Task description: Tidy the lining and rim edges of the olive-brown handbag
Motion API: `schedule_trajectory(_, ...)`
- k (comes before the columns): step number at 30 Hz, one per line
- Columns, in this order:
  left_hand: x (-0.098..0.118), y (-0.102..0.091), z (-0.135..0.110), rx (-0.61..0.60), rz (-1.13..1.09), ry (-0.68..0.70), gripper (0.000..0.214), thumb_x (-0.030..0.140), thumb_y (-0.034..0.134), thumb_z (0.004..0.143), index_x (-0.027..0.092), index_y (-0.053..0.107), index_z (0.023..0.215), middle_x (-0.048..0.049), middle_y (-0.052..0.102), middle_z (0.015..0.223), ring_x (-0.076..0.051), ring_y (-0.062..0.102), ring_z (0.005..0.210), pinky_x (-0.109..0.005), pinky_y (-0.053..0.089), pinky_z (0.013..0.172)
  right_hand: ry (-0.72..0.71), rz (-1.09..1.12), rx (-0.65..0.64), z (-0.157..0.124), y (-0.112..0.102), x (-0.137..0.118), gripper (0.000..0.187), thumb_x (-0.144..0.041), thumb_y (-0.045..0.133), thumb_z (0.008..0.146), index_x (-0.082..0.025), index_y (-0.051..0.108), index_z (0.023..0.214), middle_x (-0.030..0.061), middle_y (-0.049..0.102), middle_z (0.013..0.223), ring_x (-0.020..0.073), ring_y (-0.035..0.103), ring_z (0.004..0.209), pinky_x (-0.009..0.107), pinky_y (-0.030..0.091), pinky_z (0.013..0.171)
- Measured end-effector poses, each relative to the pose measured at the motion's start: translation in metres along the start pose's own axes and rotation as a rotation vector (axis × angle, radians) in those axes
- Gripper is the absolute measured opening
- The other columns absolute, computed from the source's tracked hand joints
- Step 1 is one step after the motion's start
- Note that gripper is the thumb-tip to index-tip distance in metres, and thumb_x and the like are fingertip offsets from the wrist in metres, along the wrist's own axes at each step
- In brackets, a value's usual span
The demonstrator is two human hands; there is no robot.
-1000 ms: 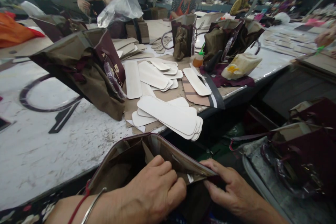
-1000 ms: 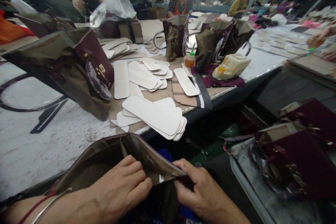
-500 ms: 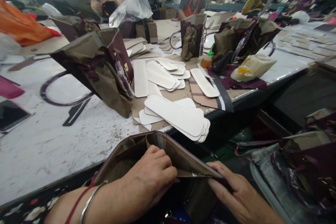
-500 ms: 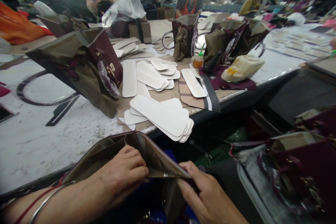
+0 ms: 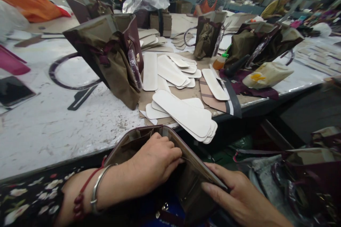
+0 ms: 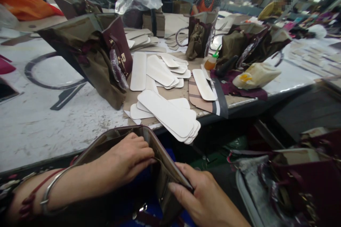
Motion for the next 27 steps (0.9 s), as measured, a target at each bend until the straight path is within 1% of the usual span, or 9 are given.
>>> schedule_trajectory(3,-0.009,0.003,0.003,-0.042,-0.081,0.019,0.019,0.027,0.045,0.086,0.017,0.058,0.076,-0.0012,0.06,0.077,-0.016,0.052,0.077,-0.031,0.032,0.074,0.019,0.099,0.009,0.003,-0.004,0.006,0.039,-0.035,0.045,0.085,-0.02,0.048,0.121,0.004,0.059,0.109,0.0193,0.053,0.099,0.028,0.041,0.086)
schedule_trajectory(6,-0.014,0.006,0.008,-0.111,-0.257,0.059,0.018,0.028,0.048,0.085,0.017,0.059,0.077,0.0003,0.059,0.076,-0.013,0.053,0.075,-0.024,0.036,0.073,0.03,0.216,0.006,0.005,-0.006,0.016,0.039,-0.036,0.046,0.085,-0.02,0.049,0.12,0.0039,0.058,0.11,0.0192,0.052,0.1,0.029,0.04,0.088)
schedule_trajectory(9,-0.017,0.007,0.011,-0.175,-0.359,0.02,0.018,0.028,0.049,0.084,0.016,0.057,0.074,0.001,0.058,0.075,-0.011,0.053,0.071,-0.02,0.037,0.065,0.045,0.285,0.001,0.005,-0.006,0.024,0.035,-0.036,0.046,0.085,-0.021,0.052,0.117,0.0031,0.06,0.106,0.0185,0.054,0.096,0.029,0.042,0.085)
schedule_trajectory(11,-0.017,0.007,0.012,-0.187,-0.374,-0.005,0.017,0.025,0.047,0.084,0.016,0.055,0.073,0.0012,0.057,0.077,-0.011,0.053,0.071,-0.02,0.038,0.065,0.051,0.289,0.009,0.004,-0.006,0.027,0.034,-0.036,0.045,0.085,-0.02,0.054,0.114,0.0031,0.06,0.102,0.0183,0.054,0.092,0.029,0.042,0.082)
schedule_trajectory(13,-0.017,0.005,0.013,-0.157,-0.363,-0.003,0.015,0.023,0.048,0.084,0.016,0.055,0.072,0.0009,0.057,0.079,-0.012,0.052,0.075,-0.021,0.038,0.069,0.052,0.285,0.018,0.004,-0.005,0.029,0.033,-0.037,0.045,0.085,-0.019,0.056,0.111,0.0036,0.061,0.099,0.0181,0.055,0.088,0.029,0.043,0.079)
schedule_trajectory(16,-0.021,0.001,0.016,-0.066,-0.302,-0.007,0.015,0.023,0.052,0.082,0.015,0.056,0.069,-0.0007,0.054,0.081,-0.014,0.049,0.081,-0.023,0.036,0.073,0.059,0.263,0.046,0.003,-0.005,0.033,0.033,-0.039,0.044,0.086,-0.017,0.057,0.107,0.0041,0.061,0.093,0.018,0.054,0.084,0.028,0.044,0.074)
schedule_trajectory(21,-0.029,0.001,0.02,0.025,-0.261,-0.036,0.016,0.024,0.056,0.079,0.015,0.056,0.066,-0.0018,0.049,0.078,-0.015,0.045,0.08,-0.027,0.036,0.073,0.059,0.224,0.074,0.005,-0.005,0.034,0.034,-0.04,0.042,0.086,-0.017,0.058,0.106,0.0043,0.061,0.09,0.0184,0.055,0.083,0.027,0.044,0.073)
schedule_trajectory(25,-0.028,0.001,0.019,0.097,-0.252,0.023,0.014,0.021,0.057,0.078,0.014,0.057,0.066,-0.0032,0.047,0.08,-0.016,0.043,0.082,-0.026,0.037,0.073,0.043,0.21,0.1,0.007,-0.005,0.031,0.035,-0.04,0.041,0.086,-0.017,0.057,0.107,0.0044,0.061,0.091,0.0187,0.055,0.084,0.027,0.044,0.073)
schedule_trajectory(27,-0.027,-0.001,0.018,0.144,-0.212,0.045,0.013,0.021,0.057,0.078,0.014,0.058,0.067,-0.0038,0.047,0.083,-0.016,0.041,0.085,-0.028,0.036,0.076,0.04,0.192,0.107,0.007,-0.005,0.03,0.035,-0.04,0.04,0.086,-0.017,0.058,0.106,0.0045,0.061,0.091,0.0185,0.055,0.083,0.027,0.044,0.073)
Point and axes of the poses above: each hand's wrist, its own z-axis towards the middle knuckle, its own y-axis out of the palm, x = y × z, the point moved 6 cm from there along z, towards the middle knuckle
